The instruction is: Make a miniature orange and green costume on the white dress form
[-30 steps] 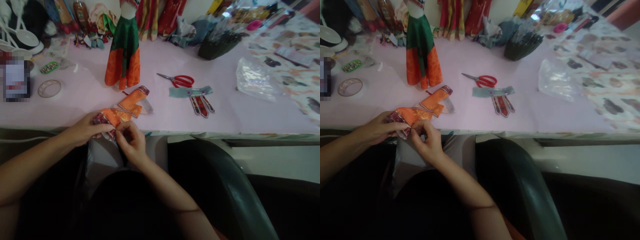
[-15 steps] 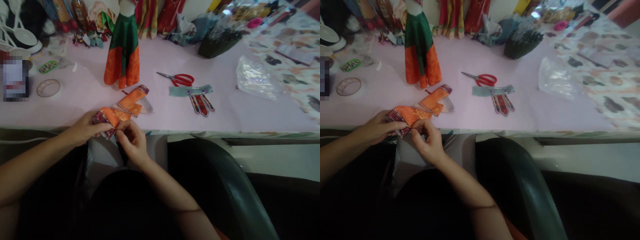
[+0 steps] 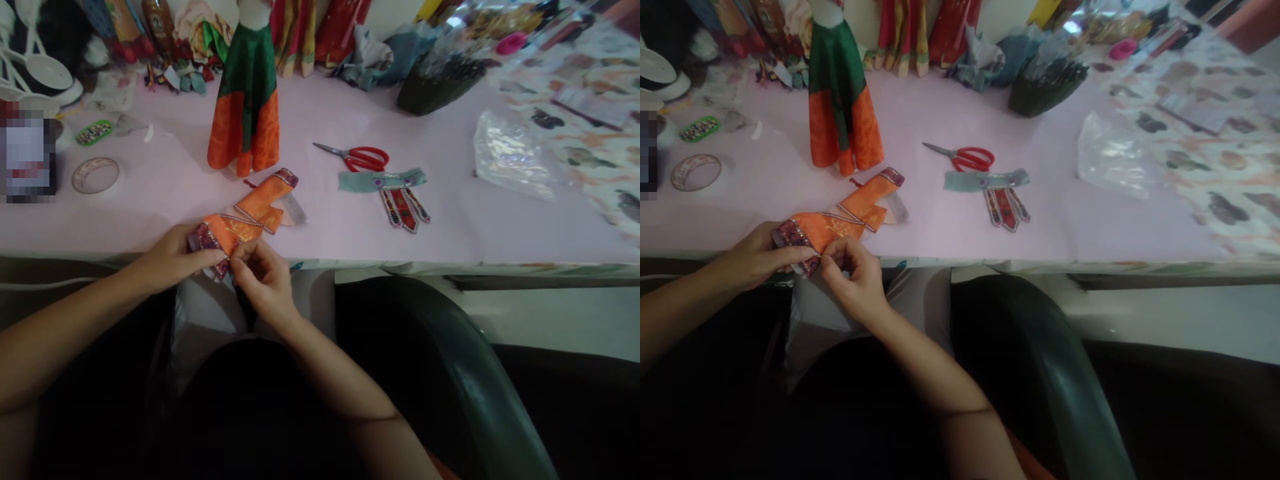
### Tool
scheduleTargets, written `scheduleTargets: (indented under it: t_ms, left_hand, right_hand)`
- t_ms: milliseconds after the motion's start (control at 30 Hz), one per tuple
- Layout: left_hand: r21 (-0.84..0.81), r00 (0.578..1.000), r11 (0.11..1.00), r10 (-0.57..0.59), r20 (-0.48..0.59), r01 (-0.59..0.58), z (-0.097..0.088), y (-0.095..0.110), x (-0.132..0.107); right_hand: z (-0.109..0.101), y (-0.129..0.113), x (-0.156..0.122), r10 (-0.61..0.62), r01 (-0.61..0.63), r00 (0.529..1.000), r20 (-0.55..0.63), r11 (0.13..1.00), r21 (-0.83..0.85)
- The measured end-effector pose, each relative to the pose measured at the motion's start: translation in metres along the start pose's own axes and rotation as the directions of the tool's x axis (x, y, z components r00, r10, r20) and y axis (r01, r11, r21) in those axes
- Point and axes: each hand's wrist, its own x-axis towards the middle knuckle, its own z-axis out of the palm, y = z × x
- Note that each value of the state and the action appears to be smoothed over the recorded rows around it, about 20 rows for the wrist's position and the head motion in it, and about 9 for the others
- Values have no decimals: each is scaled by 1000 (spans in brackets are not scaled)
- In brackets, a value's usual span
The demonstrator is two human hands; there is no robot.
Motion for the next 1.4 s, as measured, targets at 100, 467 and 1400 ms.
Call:
scheduleTargets:
  t_ms: [100, 467, 1400]
  left_hand:
    - [22, 1000, 1000, 19, -3, -19, 1, 3, 0]
    - [70, 1000, 998, -1, -16, 2, 2, 9, -2]
    - [26, 997, 1000, -7, -76, 9, 5, 4, -3]
  right_hand:
    - [1, -1, 0, 12, -12, 1000, -1, 1000, 0]
    - [-1, 2, 2, 68, -69, 997, 24, 995, 76]
    - [3, 11, 3, 166, -168, 986, 27, 961, 221]
